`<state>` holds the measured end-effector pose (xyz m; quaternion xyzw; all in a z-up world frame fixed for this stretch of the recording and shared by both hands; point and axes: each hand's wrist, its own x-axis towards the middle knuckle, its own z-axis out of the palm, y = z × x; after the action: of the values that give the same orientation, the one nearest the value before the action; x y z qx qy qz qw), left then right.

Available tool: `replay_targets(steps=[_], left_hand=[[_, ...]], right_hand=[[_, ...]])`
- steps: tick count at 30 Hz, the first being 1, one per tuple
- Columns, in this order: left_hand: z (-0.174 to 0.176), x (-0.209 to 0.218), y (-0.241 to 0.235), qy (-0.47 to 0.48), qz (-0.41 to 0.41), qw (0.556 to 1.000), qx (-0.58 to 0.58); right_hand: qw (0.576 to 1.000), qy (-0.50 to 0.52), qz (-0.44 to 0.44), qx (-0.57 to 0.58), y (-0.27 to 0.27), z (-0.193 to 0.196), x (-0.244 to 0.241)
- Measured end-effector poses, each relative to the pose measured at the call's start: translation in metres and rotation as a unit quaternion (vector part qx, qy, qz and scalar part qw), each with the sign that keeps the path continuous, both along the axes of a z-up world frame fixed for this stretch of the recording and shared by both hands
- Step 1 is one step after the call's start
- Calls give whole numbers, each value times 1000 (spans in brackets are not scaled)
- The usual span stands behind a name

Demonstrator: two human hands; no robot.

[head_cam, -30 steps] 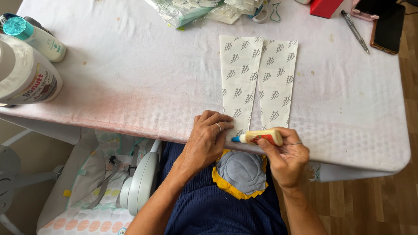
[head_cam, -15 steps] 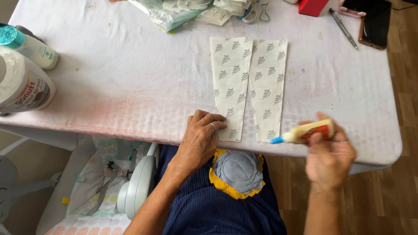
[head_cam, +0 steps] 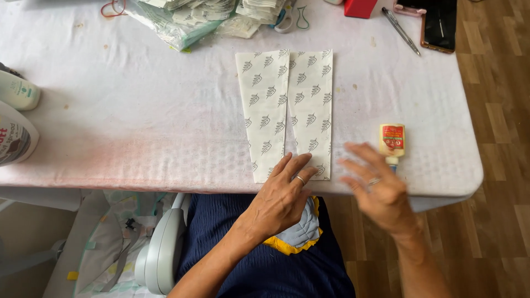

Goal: Aligning, folding, and applying glue to printed paper strips for packaging.

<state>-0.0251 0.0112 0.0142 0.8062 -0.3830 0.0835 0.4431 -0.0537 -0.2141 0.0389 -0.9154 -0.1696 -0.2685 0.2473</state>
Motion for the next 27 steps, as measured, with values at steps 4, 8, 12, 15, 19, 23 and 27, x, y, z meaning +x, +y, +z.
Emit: replay_targets(steps=[4, 8, 12, 15, 19, 23, 27], left_hand=[[-3, -4, 1, -4, 5, 1000, 14], [-5, -6, 5, -17, 23, 999, -29], [-21, -9, 3, -27, 37, 997, -56], [-24, -9, 5, -43, 43, 997, -57], [-27, -9, 3, -59, 48, 995, -65], [-20, -8, -4, -78, 66, 993, -57], [-24, -8, -8, -50, 80, 994, -49]], right_hand=[[996, 38, 71, 38, 19, -20, -10], [996, 0, 78, 40, 21, -19, -15], [996, -22, 79, 39, 24, -22, -18], [995, -28, 82, 46, 24, -23, -18], [995, -23, 86, 48, 26, -19, -15], [994, 8, 66, 89, 30, -25, -15], [994, 22, 42, 100, 31, -24, -14]])
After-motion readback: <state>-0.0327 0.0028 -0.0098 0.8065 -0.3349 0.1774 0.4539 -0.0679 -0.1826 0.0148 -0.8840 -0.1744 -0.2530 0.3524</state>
